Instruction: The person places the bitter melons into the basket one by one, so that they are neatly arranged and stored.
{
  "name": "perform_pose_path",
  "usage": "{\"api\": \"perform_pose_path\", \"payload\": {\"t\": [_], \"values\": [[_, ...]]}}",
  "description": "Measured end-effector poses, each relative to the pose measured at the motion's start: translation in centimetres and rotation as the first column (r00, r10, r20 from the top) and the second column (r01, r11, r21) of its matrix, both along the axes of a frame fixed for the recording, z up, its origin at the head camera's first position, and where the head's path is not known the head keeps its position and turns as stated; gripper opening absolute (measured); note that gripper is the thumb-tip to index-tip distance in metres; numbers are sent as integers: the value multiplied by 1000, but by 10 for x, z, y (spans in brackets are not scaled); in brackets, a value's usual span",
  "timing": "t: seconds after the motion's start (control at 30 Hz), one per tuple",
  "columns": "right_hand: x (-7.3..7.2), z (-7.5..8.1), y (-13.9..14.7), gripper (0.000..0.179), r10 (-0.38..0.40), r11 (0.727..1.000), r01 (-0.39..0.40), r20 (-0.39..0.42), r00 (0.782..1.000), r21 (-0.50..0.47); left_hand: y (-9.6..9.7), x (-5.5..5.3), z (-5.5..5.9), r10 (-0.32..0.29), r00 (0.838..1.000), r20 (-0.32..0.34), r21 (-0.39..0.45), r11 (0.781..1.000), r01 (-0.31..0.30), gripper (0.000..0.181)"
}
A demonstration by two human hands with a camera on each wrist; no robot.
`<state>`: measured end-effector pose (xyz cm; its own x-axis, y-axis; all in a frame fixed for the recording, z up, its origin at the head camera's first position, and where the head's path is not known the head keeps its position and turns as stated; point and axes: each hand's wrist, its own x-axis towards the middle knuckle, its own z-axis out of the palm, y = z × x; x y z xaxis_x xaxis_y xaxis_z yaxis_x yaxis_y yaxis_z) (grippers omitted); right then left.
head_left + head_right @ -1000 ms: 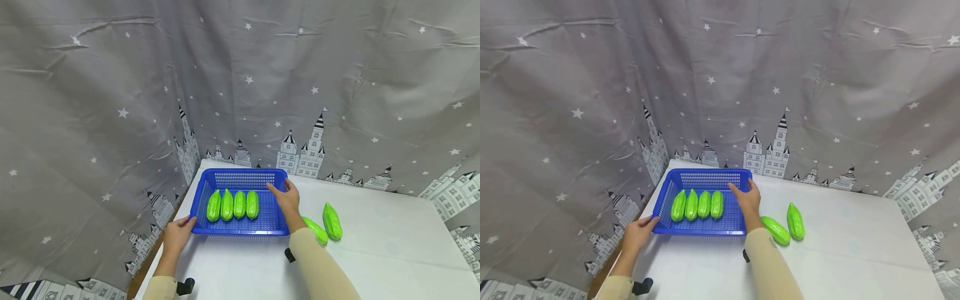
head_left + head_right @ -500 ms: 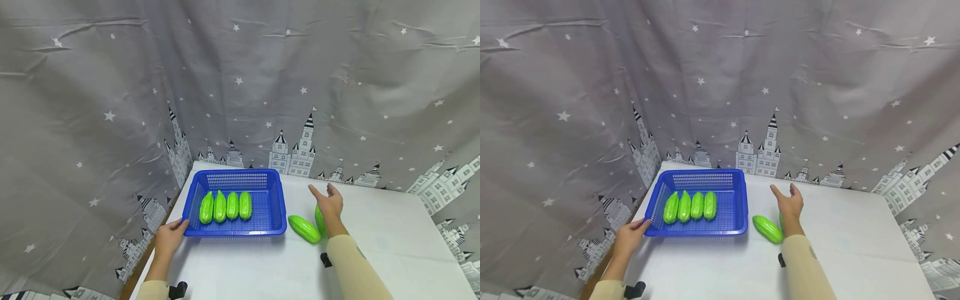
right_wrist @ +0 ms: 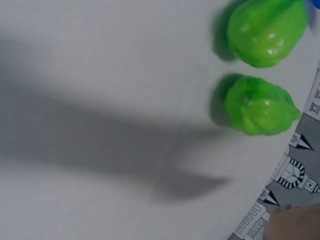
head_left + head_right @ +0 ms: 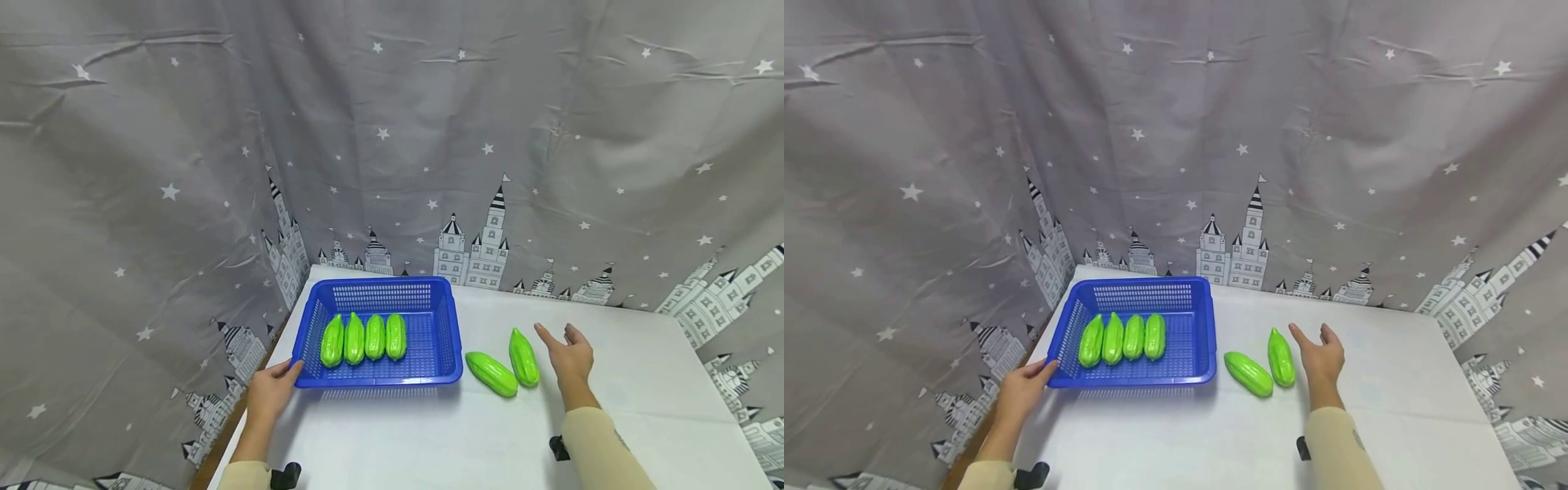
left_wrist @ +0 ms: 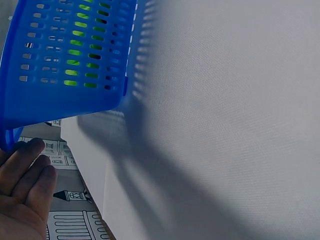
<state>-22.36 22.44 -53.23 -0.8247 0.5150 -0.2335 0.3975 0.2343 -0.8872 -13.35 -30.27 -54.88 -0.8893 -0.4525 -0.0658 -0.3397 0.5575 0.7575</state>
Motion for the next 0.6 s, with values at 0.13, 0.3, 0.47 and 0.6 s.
{"api": "perform_pose_path", "payload": {"t": [0.13,0.3,0.47,0.6], "values": [[6,-17,-9,93,22,1000,-23,57,998,11,-1,0,2,-9,1000,4,-10,1000,9,56],[19,-42,-20,82,64,998,-66,98,993,17,0,1,1,-2,1000,-26,-20,1000,2,52],[30,-55,-27,68,77,996,-81,89,993,42,0,1,1,-7,999,-47,-33,999,5,50],[32,-55,-31,64,66,997,-70,82,994,39,-1,2,1,-6,999,-45,-30,1000,5,49]]}}
